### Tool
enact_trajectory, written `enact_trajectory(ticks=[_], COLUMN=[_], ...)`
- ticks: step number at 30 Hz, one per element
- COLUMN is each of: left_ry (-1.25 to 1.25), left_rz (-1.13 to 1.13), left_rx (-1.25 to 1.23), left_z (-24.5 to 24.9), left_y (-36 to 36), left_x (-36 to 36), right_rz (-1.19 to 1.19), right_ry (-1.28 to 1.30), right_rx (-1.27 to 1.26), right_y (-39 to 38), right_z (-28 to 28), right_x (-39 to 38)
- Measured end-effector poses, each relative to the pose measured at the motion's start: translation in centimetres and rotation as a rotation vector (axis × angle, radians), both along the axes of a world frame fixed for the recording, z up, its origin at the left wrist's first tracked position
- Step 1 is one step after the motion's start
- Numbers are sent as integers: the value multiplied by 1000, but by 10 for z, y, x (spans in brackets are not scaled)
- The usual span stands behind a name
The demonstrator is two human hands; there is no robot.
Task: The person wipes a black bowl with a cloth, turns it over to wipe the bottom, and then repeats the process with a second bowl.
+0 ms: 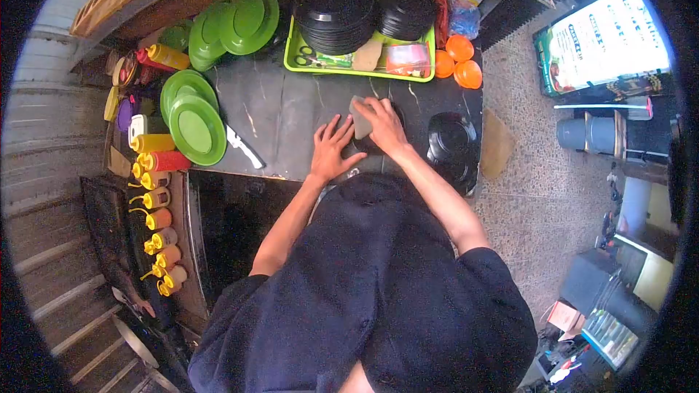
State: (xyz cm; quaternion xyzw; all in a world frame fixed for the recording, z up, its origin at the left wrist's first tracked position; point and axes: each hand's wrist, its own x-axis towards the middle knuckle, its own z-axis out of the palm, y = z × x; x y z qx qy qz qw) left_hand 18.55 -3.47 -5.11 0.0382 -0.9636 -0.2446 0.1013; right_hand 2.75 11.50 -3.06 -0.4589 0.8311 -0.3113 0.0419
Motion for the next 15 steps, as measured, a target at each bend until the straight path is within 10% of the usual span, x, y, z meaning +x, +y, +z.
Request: enact_trajectory(ticks=[15], left_ry=[62], left_rz=[19], left_rx=[2], left_z=[-2], left_y=[2], left_x=[2], right_rz=[-95], right_ry=[-160], right_rx=[64], right_y=[67], right_z=[17], right_x=[13])
